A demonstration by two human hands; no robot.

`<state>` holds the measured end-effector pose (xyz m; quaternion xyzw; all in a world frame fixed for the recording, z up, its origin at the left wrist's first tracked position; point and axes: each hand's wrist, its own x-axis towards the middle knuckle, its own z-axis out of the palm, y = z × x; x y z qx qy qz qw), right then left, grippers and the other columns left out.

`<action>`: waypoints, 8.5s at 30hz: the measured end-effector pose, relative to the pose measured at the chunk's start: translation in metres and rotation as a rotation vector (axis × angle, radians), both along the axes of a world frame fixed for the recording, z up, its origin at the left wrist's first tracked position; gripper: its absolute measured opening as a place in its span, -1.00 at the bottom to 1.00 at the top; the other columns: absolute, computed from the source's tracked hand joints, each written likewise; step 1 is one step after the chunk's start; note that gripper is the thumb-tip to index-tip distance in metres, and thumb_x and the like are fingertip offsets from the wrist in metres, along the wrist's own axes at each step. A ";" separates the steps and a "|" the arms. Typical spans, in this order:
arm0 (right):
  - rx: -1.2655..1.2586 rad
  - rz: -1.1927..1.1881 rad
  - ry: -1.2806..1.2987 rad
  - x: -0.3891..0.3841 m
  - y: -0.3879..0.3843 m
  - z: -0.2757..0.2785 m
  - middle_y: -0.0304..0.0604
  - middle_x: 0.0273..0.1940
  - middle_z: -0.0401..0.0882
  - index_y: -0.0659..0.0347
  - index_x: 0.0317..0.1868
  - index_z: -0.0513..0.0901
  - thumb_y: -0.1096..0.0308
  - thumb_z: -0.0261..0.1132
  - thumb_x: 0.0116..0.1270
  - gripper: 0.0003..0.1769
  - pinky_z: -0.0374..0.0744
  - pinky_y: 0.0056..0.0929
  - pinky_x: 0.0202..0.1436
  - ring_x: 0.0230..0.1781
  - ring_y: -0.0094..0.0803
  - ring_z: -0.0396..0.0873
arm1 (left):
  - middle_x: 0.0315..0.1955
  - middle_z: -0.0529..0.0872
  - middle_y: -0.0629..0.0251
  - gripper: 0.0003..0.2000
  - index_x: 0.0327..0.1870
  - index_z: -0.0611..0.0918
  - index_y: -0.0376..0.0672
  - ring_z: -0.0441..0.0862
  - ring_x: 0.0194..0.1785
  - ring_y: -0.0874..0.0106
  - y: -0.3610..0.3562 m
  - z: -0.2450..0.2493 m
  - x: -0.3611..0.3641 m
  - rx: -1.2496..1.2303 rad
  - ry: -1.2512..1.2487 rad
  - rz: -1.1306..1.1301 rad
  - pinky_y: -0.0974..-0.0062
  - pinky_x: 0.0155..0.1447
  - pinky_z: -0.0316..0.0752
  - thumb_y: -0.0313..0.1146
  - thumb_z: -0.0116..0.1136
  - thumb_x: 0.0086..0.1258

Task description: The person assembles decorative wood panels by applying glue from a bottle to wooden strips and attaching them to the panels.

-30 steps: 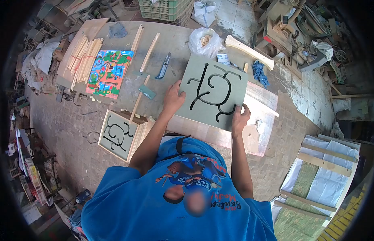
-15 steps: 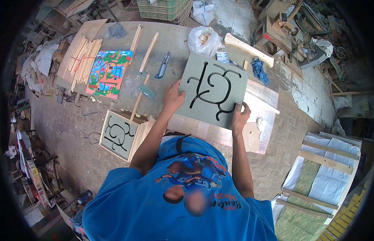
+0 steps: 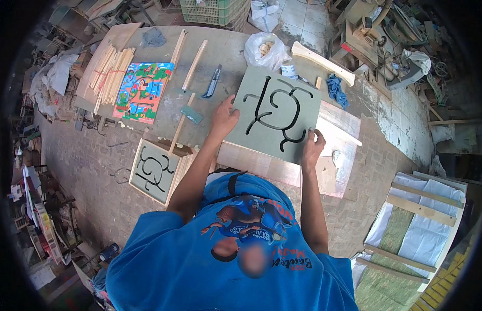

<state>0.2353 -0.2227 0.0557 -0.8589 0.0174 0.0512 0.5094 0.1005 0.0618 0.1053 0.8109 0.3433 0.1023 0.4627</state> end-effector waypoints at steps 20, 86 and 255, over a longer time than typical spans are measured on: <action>0.036 -0.026 -0.138 -0.005 0.005 0.007 0.15 -0.08 0.60 0.59 0.07 0.56 0.01 0.19 0.41 -0.36 0.41 -0.32 0.17 0.00 -0.23 0.50 | -0.07 0.61 0.02 -0.40 0.34 0.44 -0.19 0.57 -0.05 0.16 -0.004 -0.016 -0.004 0.052 -0.041 0.018 0.27 0.10 0.48 -0.32 0.16 0.20; -0.029 -0.248 -0.048 0.193 -0.259 -0.119 -0.29 -0.44 0.60 0.33 -0.05 0.67 0.45 0.22 0.23 -0.71 0.43 -0.54 -0.44 -0.52 -0.56 0.47 | -0.42 0.66 0.34 -0.64 0.19 0.53 -0.26 0.48 -0.53 0.65 -0.055 -0.065 -0.280 -0.403 0.074 0.672 0.74 -0.50 0.26 -0.36 0.03 0.40; 0.071 -0.049 -0.118 0.214 -0.109 -0.073 -0.08 -0.37 0.67 0.43 -0.20 0.70 0.31 0.19 0.26 -0.68 0.51 -0.46 -0.05 -0.22 -0.35 0.62 | -0.21 0.58 0.28 -0.64 0.18 0.44 -0.29 0.51 -0.40 0.57 -0.075 0.103 -0.042 -1.323 -0.568 0.106 0.59 -0.41 0.36 -0.42 0.15 0.40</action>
